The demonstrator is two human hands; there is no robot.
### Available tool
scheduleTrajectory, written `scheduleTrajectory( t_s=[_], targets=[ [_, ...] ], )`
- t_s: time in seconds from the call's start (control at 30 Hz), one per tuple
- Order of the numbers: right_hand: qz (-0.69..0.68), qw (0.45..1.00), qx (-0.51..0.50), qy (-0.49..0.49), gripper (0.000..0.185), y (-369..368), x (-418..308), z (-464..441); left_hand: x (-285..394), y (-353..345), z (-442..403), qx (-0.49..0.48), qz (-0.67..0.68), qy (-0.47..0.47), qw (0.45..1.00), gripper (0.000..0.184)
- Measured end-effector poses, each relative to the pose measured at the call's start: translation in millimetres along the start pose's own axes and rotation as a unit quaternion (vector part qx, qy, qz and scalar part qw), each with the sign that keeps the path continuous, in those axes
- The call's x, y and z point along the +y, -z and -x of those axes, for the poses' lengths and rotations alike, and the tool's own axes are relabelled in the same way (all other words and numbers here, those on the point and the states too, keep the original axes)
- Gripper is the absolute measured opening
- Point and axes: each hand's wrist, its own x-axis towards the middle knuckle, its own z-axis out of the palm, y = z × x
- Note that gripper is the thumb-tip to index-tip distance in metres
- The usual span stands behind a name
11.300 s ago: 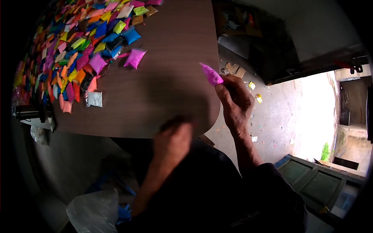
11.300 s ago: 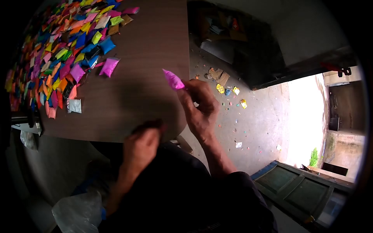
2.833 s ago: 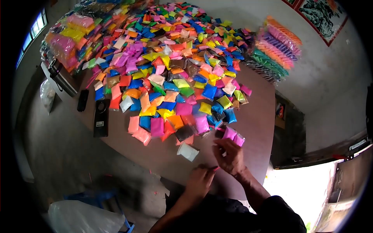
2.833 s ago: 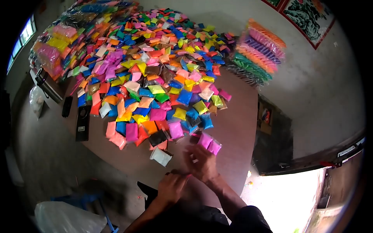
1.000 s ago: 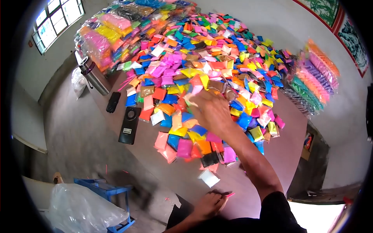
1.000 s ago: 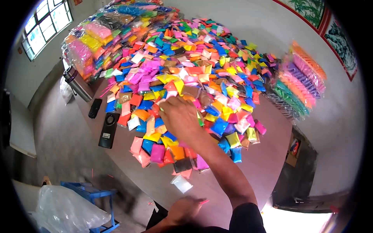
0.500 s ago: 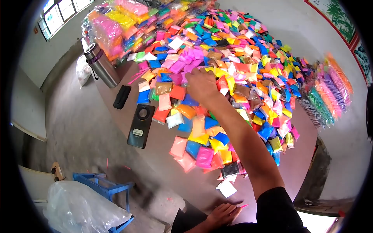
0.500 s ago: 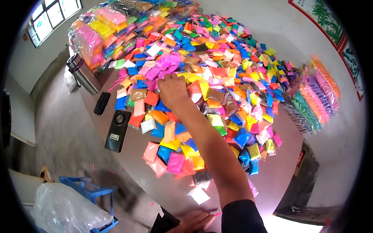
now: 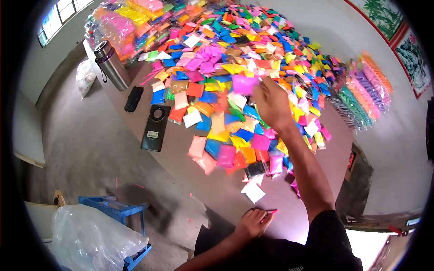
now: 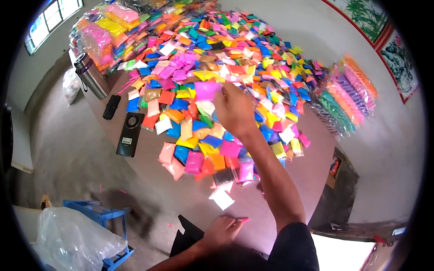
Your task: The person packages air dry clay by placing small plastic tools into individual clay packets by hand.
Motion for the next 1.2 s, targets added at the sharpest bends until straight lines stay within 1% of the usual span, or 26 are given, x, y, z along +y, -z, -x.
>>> scheduleTrajectory(
  t_s=[0.07,0.13,0.17,0.2,0.27,0.33,0.4,0.47,0.53,0.57,0.6,0.63,0.67,0.7,0.73,0.8,0.83,0.87,0.93,0.97,1.03,1.07,1.13,1.2],
  targets=[
    [-0.085,0.995,-0.029,-0.045,0.016,35,7,61,5,3,0,-0.003,-0.013,-0.004,1.000,0.028],
    [-0.145,0.983,0.004,-0.113,0.021,64,-18,122,6,-4,1,-0.067,0.046,0.090,0.993,0.028],
    [-0.145,0.977,-0.004,-0.154,0.024,76,-18,153,3,-3,4,-0.037,-0.008,0.024,0.999,0.029],
    [-0.147,0.970,-0.013,-0.194,0.026,86,-16,184,3,-4,6,-0.040,-0.006,0.021,0.999,0.029],
    [-0.179,0.945,0.001,-0.273,0.031,97,-15,239,4,-4,6,-0.032,-0.049,0.012,0.998,0.031],
    [-0.186,0.937,0.028,-0.296,0.039,101,-24,281,13,10,-1,-0.036,-0.049,0.018,0.998,0.031],
    [-0.231,0.912,0.061,-0.335,0.040,95,-17,322,17,17,-5,-0.012,-0.076,0.003,0.997,0.031],
    [-0.260,0.900,0.084,-0.339,0.036,87,-10,352,23,17,-8,-0.006,-0.085,0.011,0.996,0.031],
    [-0.236,0.908,0.080,-0.338,0.032,86,-12,368,28,19,-8,0.050,0.022,0.092,0.994,0.029],
    [-0.227,0.914,0.075,-0.329,0.031,87,-13,373,30,23,-7,0.089,0.042,0.098,0.990,0.023],
    [-0.218,0.919,0.070,-0.320,0.030,88,-15,377,36,29,-6,0.082,0.042,0.095,0.991,0.023],
    [-0.221,0.917,0.077,-0.324,0.030,87,-15,381,44,34,-5,0.096,0.107,0.170,0.975,0.023],
    [-0.229,0.921,0.075,-0.306,0.027,83,-13,386,50,36,-5,0.108,0.168,0.246,0.948,0.024],
    [-0.237,0.925,0.073,-0.288,0.025,81,-15,387,55,36,-6,0.114,0.241,0.270,0.925,0.028],
    [-0.240,0.923,0.077,-0.291,0.025,82,-21,388,62,37,-8,0.108,0.238,0.269,0.927,0.028],
    [-0.255,0.918,0.039,-0.302,0.021,89,-35,388,77,38,-15,0.073,0.305,0.310,0.897,0.026],
    [-0.283,0.921,0.042,-0.262,0.021,89,-37,389,78,33,-14,0.067,0.304,0.308,0.899,0.026],
    [-0.285,0.921,0.049,-0.263,0.021,91,-34,393,76,26,-11,0.054,0.325,0.303,0.894,0.025],
    [-0.264,0.940,0.050,-0.211,0.021,94,-26,399,72,13,-6,0.038,0.345,0.293,0.891,0.025],
    [-0.267,0.939,0.055,-0.210,0.021,96,-26,402,71,8,-2,0.032,0.332,0.291,0.897,0.023],
    [-0.315,0.910,0.059,-0.264,0.020,102,-27,409,74,5,-2,0.024,0.316,0.288,0.904,0.021],
    [-0.319,0.908,0.061,-0.264,0.020,106,-26,412,76,3,-2,0.023,0.314,0.281,0.906,0.020],
    [-0.304,0.909,0.025,-0.283,0.019,112,-21,421,81,-1,-1,0.018,0.310,0.277,0.909,0.018],
    [-0.324,0.904,0.028,-0.278,0.019,114,-10,430,84,-7,0,0.009,0.329,0.287,0.900,0.017]
  ],
)
